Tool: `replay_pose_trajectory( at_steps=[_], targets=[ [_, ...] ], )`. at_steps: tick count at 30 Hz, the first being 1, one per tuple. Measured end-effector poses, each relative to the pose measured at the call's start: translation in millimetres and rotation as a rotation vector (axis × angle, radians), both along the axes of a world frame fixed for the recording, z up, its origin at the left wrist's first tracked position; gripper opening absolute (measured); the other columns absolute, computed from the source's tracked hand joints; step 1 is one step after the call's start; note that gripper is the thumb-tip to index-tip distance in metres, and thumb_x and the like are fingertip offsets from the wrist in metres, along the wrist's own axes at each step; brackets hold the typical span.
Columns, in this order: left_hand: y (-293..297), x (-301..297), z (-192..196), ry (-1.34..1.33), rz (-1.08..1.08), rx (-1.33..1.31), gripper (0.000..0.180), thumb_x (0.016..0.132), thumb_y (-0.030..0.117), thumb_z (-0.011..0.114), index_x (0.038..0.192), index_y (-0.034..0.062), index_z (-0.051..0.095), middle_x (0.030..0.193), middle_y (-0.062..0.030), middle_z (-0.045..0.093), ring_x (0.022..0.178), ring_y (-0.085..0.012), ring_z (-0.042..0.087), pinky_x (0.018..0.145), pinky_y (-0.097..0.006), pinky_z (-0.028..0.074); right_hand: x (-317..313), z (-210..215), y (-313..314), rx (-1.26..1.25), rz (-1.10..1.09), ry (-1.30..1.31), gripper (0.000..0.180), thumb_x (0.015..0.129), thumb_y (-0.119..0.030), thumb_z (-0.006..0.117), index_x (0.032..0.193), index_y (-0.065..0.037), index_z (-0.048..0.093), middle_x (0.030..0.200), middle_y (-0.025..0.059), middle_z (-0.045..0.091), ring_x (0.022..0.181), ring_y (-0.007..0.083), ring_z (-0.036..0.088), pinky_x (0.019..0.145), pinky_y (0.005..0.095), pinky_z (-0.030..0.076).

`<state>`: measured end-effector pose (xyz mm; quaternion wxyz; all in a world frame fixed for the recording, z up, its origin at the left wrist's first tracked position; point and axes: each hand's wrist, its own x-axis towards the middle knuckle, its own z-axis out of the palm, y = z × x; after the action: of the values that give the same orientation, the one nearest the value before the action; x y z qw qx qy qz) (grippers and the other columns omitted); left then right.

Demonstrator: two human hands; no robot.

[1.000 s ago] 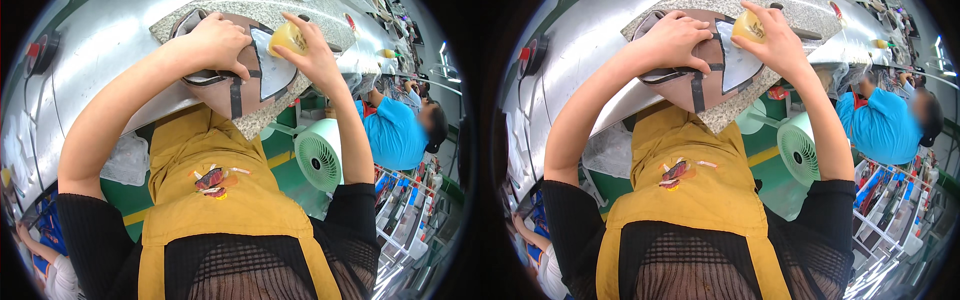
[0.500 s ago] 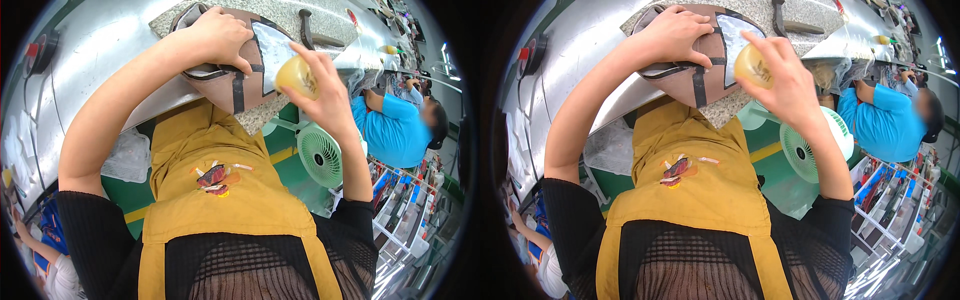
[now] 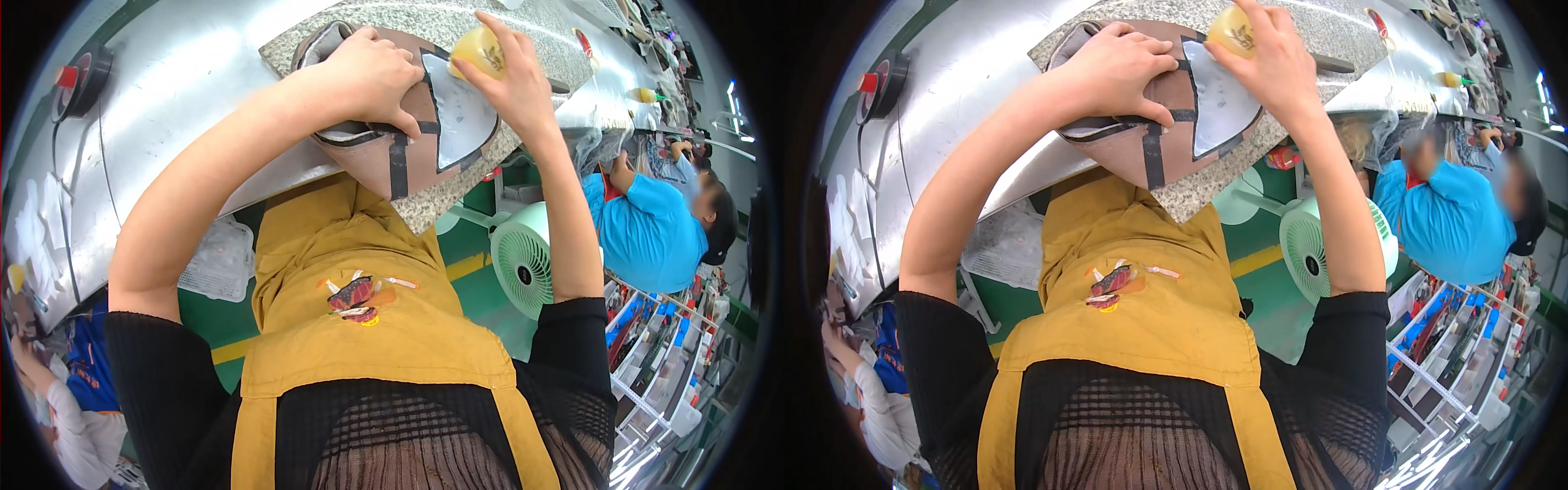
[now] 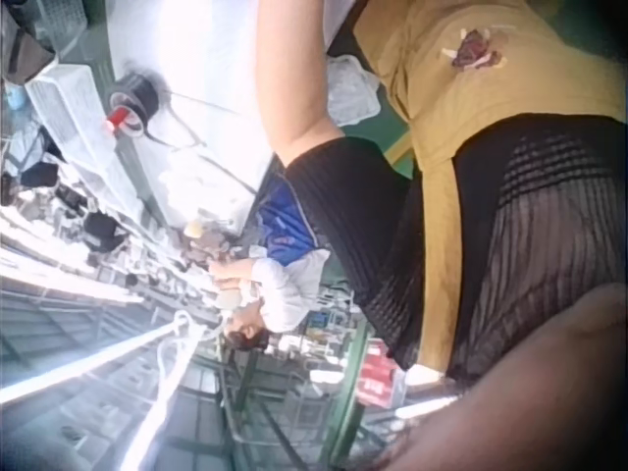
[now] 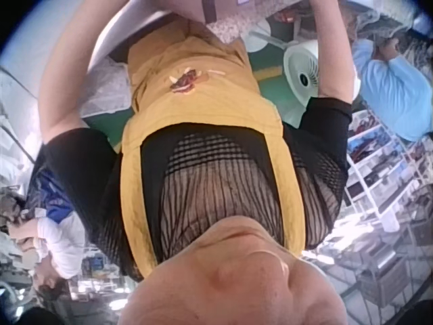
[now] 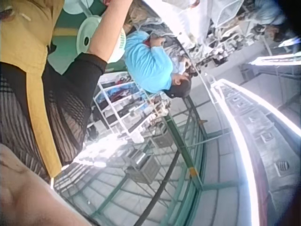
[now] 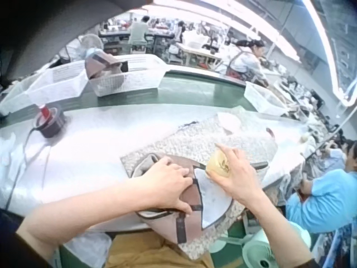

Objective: The person applies glue to the sole of a shoe and presses it onto a workbench. They then use a hammer to repeatedly tap the sole's edge, securing it to the upper part of the shoe. The task involves handling the shoe and using a hammer for assembly.

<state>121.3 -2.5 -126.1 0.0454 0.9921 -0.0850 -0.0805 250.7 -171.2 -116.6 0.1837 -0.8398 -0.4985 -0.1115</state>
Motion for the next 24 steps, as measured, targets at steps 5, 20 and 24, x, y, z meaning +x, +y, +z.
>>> replay_pose_trajectory(
  at_steps=[5,20,24],
  targets=[
    [2,0,1,-0.011,-0.013,0.003,0.076,0.07,0.065,0.065,0.119,0.0065,0.061,0.125,-0.0093,0.058,0.116,-0.0228,0.055,0.103,-0.037,0.034,-8,1,33,0.022,0.03,0.195,0.064,0.077,-0.03,0.072,0.132,-0.01,0.047,0.111,0.0194,0.053,0.104,0.0371,0.054,0.086,0.0424,0.046],
    [4,-2,-2,-0.037,-0.009,-0.019,0.076,0.07,0.065,0.065,0.119,0.0067,0.061,0.127,-0.0101,0.057,0.118,-0.0234,0.053,0.103,-0.037,0.034,-9,27,-22,-0.234,0.022,0.148,0.061,0.078,-0.039,0.068,0.134,-0.024,0.048,0.107,0.0125,0.055,0.097,0.0311,0.06,0.083,0.0398,0.049],
    [3,-2,-2,-0.025,-0.002,-0.026,0.075,0.07,0.064,0.065,0.119,0.0067,0.062,0.128,-0.0107,0.056,0.119,-0.0236,0.052,0.104,-0.037,0.032,-12,26,-20,-0.242,0.026,0.199,0.062,0.079,-0.04,0.068,0.135,-0.024,0.047,0.109,0.0125,0.055,0.097,0.0311,0.06,0.083,0.04,0.05]
  ],
)
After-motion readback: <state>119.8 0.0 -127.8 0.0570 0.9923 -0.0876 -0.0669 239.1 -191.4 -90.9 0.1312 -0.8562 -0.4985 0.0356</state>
